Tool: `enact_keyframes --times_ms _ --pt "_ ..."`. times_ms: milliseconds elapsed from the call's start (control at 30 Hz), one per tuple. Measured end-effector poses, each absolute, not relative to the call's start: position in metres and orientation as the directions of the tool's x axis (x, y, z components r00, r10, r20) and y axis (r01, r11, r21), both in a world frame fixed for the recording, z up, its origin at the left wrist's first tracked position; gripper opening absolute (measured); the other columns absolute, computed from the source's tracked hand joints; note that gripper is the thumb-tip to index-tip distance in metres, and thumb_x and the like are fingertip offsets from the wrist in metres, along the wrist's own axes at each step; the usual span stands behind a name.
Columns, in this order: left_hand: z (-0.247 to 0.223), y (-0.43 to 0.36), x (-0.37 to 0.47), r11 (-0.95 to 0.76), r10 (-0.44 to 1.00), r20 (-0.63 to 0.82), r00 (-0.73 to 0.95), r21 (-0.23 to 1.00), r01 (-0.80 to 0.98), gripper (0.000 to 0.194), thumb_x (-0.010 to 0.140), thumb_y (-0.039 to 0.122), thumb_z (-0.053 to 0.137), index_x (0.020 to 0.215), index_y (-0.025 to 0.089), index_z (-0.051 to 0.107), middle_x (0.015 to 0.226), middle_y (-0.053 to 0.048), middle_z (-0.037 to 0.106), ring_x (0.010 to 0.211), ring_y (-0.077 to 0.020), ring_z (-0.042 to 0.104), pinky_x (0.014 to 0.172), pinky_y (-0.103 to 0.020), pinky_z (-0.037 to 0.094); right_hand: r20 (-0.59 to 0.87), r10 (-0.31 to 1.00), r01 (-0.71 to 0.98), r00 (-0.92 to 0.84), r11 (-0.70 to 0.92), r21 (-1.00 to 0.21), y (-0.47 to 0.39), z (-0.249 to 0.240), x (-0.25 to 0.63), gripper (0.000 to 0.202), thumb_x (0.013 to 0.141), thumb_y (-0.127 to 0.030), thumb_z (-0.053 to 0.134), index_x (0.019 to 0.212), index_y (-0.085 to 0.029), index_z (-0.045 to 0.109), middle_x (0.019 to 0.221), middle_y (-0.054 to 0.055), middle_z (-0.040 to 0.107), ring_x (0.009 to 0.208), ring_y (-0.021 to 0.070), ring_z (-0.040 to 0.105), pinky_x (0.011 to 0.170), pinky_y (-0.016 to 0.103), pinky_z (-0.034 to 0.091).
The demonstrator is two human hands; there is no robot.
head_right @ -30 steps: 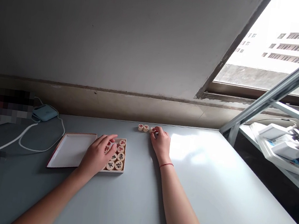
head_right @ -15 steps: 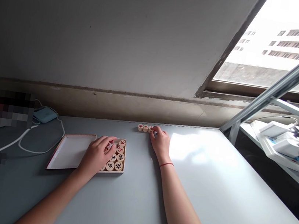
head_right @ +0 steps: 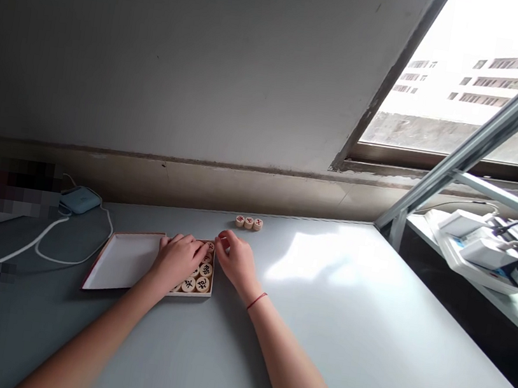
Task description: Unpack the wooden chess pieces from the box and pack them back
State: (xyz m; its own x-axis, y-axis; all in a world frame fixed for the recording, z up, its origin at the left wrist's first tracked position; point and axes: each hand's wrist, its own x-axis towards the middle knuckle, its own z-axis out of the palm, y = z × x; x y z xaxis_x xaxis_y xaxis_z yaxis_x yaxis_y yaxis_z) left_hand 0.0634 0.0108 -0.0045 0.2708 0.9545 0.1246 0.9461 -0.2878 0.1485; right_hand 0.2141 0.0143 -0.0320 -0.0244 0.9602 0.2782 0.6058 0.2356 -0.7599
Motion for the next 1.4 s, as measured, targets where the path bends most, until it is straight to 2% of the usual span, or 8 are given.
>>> enact_keyframes --times_ms 167,367,500,700,833,1000,1233,1400 --pt "-0.009 0.011 0.066 -0.305 0.948 0.183 0.261 0.276 0.912 0.024 0.094 0.032 0.046 0.086 0.020 0.066 0.086 -0.004 0.073 0.085 -0.0237 0.065 0.077 -0.038 0.036 0.269 0.963 0.592 -0.010 0.223 -0.774 0.015 -0.036 0.210 0.021 0.089 -0.031 0.041 0.082 -0.023 0.060 0.078 0.001 0.069 0.063 0.0159 0.060 0.058 0.026 0.043" --pt "-0.011 0.011 0.059 -0.354 0.911 0.384 0.150 0.540 0.764 0.009 0.089 0.028 0.055 0.092 0.022 0.062 0.088 -0.001 0.073 0.082 -0.0182 0.068 0.079 -0.033 0.042 0.506 0.859 0.581 -0.076 0.450 -0.678 0.010 -0.032 0.205 0.029 0.080 -0.014 0.049 0.106 -0.022 0.058 0.105 0.006 0.067 0.103 0.0224 0.057 0.086 0.036 0.048" --pt "-0.010 0.009 0.052 -0.353 0.928 0.358 0.099 0.768 0.534 0.015 0.088 0.034 0.054 0.094 0.022 0.061 0.085 -0.001 0.073 0.077 -0.0163 0.069 0.072 -0.028 0.051 0.621 0.764 0.577 -0.174 0.590 -0.565 0.006 -0.028 0.199 0.027 0.084 -0.014 0.053 0.109 -0.023 0.058 0.106 0.007 0.067 0.097 0.0218 0.060 0.083 0.037 0.050" --pt "-0.011 0.007 0.051 -0.340 0.924 0.381 -0.032 0.857 0.387 0.017 0.086 0.035 0.059 0.096 0.022 0.060 0.103 -0.005 0.072 0.092 -0.0176 0.068 0.083 -0.031 0.055 0.715 0.699 0.661 -0.015 0.543 -0.517 0.020 -0.024 0.231 0.015 0.088 -0.021 0.051 0.099 -0.021 0.061 0.100 0.008 0.069 0.094 0.0218 0.062 0.084 0.037 0.048" --pt "-0.014 0.010 0.048 -0.405 0.893 0.448 -0.035 0.837 0.368 0.013 0.088 0.029 0.056 0.098 0.022 0.061 0.100 -0.004 0.070 0.092 -0.0158 0.067 0.084 -0.030 0.055 0.589 0.729 0.740 0.349 0.172 -0.651 0.037 -0.038 0.278 0.015 0.084 -0.031 0.051 0.090 -0.020 0.061 0.092 0.008 0.070 0.081 0.0227 0.060 0.076 0.038 0.046" --pt "-0.018 0.013 0.045 -0.427 0.876 0.481 -0.007 0.784 0.451 0.019 0.088 0.022 0.054 0.105 0.022 0.061 0.102 -0.004 0.066 0.089 -0.0147 0.065 0.080 -0.029 0.055 0.402 0.818 0.762 0.412 -0.067 -0.644 0.047 -0.059 0.303 0.016 0.081 -0.033 0.051 0.080 -0.022 0.063 0.084 0.007 0.069 0.083 0.0257 0.055 0.075 0.040 0.041" --pt "-0.018 0.008 0.049 -0.494 0.842 0.497 0.211 0.552 0.672 0.019 0.087 0.025 0.058 0.107 0.022 0.059 0.097 -0.004 0.066 0.087 -0.0184 0.064 0.078 -0.031 0.051 0.468 0.859 0.729 0.205 0.185 -0.659 0.027 -0.029 0.249 0.019 0.086 -0.036 0.051 0.084 -0.023 0.064 0.089 0.004 0.070 0.090 0.0213 0.059 0.082 0.036 0.046" --pt "-0.015 0.003 0.052 -0.554 0.781 0.553 0.291 0.399 0.730 0.016 0.089 0.019 0.055 0.104 0.022 0.059 0.094 -0.004 0.068 0.084 -0.0190 0.063 0.077 -0.031 0.049 0.382 0.918 0.487 -0.108 0.384 -0.784 -0.001 -0.006 0.200 0.016 0.084 -0.035 0.057 0.090 -0.022 0.064 0.081 0.003 0.069 0.077 0.0176 0.062 0.071 0.030 0.049"
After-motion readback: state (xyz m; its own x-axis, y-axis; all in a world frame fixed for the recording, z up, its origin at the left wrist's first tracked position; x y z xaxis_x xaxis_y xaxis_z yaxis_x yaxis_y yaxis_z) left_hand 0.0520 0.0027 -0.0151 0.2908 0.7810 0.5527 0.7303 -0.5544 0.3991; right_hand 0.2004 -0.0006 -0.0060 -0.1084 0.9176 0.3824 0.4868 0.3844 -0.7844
